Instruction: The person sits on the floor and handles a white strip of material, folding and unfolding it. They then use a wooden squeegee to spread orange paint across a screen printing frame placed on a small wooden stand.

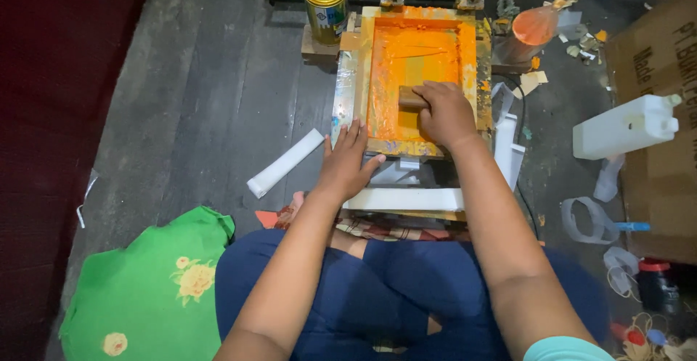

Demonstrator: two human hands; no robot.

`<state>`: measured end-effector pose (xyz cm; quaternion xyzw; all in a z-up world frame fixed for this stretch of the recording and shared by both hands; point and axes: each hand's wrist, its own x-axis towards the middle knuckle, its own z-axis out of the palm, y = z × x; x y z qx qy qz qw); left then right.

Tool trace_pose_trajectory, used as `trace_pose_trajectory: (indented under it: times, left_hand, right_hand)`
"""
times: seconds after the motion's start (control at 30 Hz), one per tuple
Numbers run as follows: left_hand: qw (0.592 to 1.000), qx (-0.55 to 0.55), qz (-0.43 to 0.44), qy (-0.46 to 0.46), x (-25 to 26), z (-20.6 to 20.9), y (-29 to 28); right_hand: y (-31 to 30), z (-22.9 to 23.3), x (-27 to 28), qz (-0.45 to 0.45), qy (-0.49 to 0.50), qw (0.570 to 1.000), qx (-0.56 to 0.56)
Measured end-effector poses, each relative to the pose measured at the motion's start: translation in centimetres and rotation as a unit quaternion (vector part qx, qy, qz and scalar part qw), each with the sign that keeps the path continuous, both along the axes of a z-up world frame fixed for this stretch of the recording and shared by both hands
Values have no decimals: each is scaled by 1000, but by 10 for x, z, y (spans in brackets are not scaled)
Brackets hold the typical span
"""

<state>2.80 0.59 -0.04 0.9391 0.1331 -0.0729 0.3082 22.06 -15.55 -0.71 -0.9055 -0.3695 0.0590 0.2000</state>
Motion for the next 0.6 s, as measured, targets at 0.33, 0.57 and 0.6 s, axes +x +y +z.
trace_pose_trajectory:
  times: [0.33, 0.57, 0.6]
  left_hand:
    - [1000, 12, -2, -12, -11, -1, -2]
    - [1000, 15, -13, -1, -33, -5, -8]
    - [1000, 14, -13, 5, -35, -6, -9]
  right_hand:
    - [-5, 19, -20, 24, 54, 997, -58]
    - [-15, 57, -65, 2, 92, 994, -55]
    - [-17, 62, -71, 0, 101, 994, -49]
